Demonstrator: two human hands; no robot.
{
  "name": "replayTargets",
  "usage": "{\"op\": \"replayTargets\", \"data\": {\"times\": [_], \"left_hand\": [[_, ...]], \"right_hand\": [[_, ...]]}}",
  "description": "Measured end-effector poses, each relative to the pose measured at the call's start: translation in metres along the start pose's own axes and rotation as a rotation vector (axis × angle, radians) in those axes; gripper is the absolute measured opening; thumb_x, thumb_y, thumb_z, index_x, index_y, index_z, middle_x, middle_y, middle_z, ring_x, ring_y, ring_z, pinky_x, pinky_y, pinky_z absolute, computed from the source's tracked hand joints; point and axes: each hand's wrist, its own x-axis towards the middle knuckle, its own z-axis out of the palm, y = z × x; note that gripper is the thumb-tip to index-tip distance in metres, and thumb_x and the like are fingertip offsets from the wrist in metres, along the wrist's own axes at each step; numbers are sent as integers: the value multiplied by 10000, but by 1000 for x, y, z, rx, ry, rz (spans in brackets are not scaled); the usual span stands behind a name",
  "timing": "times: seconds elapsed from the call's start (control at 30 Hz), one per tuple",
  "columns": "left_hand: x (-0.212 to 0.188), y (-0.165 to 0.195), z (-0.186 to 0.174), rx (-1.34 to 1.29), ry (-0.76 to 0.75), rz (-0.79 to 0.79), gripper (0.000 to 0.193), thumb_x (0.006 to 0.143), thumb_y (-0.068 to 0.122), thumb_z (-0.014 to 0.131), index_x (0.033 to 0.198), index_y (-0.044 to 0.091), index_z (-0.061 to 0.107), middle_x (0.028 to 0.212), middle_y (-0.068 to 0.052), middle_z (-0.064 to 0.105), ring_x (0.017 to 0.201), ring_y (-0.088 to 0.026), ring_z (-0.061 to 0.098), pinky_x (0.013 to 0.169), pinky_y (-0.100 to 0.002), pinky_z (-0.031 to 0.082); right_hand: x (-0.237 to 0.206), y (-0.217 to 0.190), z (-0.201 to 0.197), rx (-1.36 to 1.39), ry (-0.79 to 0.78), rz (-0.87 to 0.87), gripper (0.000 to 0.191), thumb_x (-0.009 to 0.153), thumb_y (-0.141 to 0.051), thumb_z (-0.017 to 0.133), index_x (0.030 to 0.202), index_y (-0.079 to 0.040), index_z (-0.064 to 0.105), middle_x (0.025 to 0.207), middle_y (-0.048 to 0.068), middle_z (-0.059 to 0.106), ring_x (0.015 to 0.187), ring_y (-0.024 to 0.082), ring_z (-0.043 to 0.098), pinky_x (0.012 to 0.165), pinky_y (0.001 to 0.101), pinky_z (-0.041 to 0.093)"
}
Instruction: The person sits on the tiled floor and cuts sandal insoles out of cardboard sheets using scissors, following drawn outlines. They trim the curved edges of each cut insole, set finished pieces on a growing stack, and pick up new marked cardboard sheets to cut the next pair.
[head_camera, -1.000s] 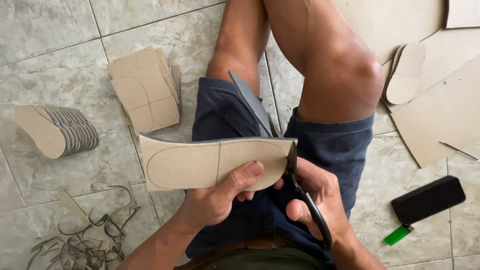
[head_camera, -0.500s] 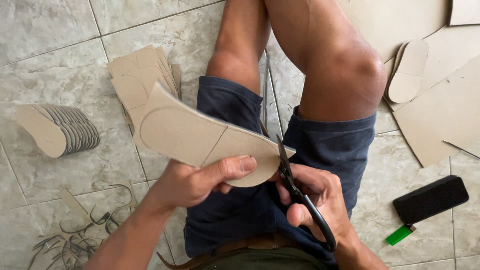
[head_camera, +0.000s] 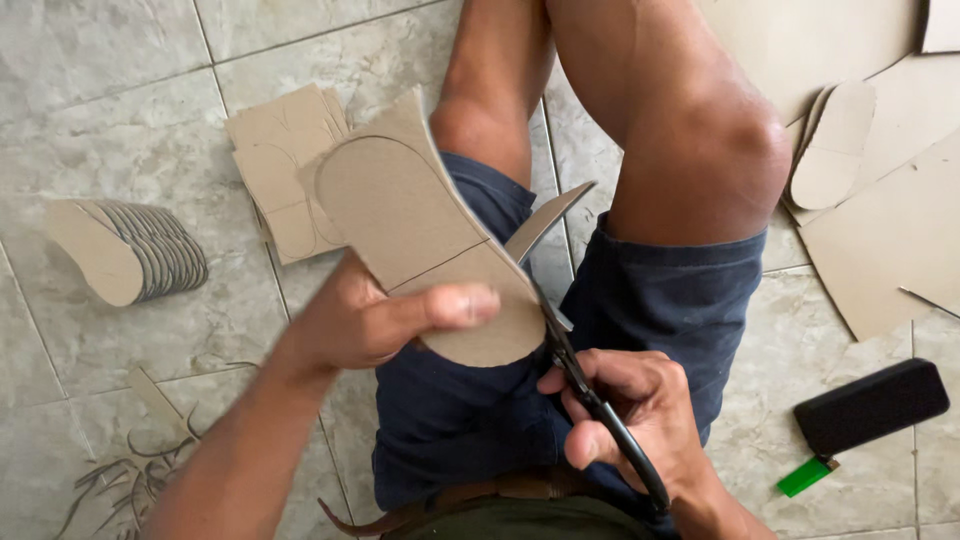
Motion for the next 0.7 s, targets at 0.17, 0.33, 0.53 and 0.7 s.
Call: {"op": "replayTargets", "data": {"times": [0.17, 0.33, 0.53, 0.7], "left_hand": [[-11, -22, 18, 55, 295, 143, 200, 1034, 201, 699, 978, 10, 705, 859, 39, 666, 800, -44, 570, 707, -236, 471], [-20, -14, 15, 206, 243, 76, 226, 1012, 216, 699, 906, 16, 707, 767, 32, 662, 712, -47, 575, 631, -237, 474], [-11, 0, 11, 227, 175, 42, 251, 1011, 216, 701, 852, 22, 705, 731, 17, 665, 679, -60, 576, 598, -247, 476], [-12, 4, 16, 216, 122, 45, 213, 1017, 219, 686, 935, 26, 721, 779, 10, 695, 715, -57, 624, 631, -246, 518]], "right_hand": [[1, -8, 1, 57, 40, 121, 755, 690, -667, 828, 974, 29, 758, 660, -33, 556, 611, 64, 482, 531, 242, 374], [4, -11, 7, 121, 27, 11, 777, 768, -727, 759, 1035, -2, 677, 831, -63, 567, 735, 32, 479, 600, 206, 368], [-2, -1, 5, 40, 47, 26, 798, 676, -729, 809, 955, 17, 765, 643, -34, 555, 589, 68, 484, 536, 238, 354], [-3, 0, 3, -5, 36, 55, 748, 694, -731, 797, 815, -5, 670, 654, -30, 517, 600, 82, 444, 517, 259, 329]]}}
